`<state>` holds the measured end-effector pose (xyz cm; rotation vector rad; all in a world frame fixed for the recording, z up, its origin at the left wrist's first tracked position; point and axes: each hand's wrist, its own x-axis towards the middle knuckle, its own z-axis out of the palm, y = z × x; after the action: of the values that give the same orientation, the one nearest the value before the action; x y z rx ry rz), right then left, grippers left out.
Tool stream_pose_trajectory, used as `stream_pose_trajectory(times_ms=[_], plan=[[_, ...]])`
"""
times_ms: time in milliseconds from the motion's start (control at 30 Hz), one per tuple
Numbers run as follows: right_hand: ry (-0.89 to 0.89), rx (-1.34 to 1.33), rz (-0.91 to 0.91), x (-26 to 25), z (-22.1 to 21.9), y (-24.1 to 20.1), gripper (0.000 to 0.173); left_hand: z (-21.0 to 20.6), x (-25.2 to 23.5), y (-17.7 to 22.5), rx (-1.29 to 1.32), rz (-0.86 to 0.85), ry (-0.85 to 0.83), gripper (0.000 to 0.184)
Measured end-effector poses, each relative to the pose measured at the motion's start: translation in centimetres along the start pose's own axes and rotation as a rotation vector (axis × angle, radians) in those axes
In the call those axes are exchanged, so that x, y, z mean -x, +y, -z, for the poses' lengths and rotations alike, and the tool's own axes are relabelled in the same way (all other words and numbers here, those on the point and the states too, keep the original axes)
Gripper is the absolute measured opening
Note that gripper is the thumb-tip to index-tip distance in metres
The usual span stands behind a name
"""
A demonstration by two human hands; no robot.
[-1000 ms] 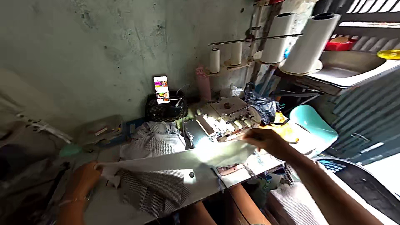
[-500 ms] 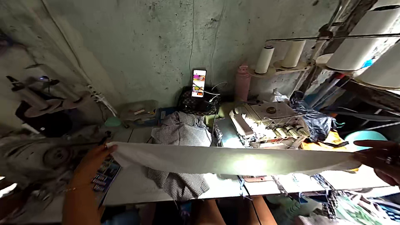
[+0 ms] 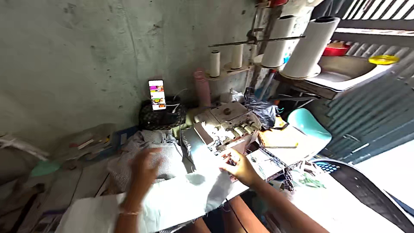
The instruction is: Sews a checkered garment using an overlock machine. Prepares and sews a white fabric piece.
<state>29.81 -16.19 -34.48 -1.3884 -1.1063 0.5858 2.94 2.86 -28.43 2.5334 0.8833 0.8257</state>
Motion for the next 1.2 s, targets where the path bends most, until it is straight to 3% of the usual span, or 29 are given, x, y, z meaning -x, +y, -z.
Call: stream_pose_trajectory(times_ms=[100, 200, 433, 633, 800, 1100, 1200], plan=[[-0.002, -0.011, 0.027, -0.1, -0.5, -0.1, 0.031, -8.2, -0.3, 7.0, 0.083, -0.071, -0.210, 0.036], [0.011, -0.090, -0.013, 0.6, -0.4, 0.7, 0.031, -11.0, 0.2, 8.3, 0.169, -0.048, -0.210, 0.029], [-0.065, -0.121, -0.274, 7.6, -0.6, 5.5, 0.023, -12.1, 0.2, 7.8, 0.142, -0.033, -0.078, 0.025], [-0.092, -0.366, -0.442, 10.4, -0.9, 4.0, 0.010, -13.4, -0.8, 8.0, 0.145, -0.026, -0.078, 0.025], [-0.055, -0.403, -0.382, 10.4, -0.8, 4.5, 0.012, -13.9, -1.6, 7.8, 0.124, 0.041, -0.071, 0.015], [-0.078, -0.354, -0.346, 9.3, -0.5, 4.1, 0.023, -13.9, -2.9, 7.6, 0.122, 0.157, -0.048, 0.021], [-0.025, -0.365, -0.305, 8.7, -0.7, 4.7, 0.018, -14.2, -3.2, 7.6, 0.093, 0.165, -0.027, 0.025]])
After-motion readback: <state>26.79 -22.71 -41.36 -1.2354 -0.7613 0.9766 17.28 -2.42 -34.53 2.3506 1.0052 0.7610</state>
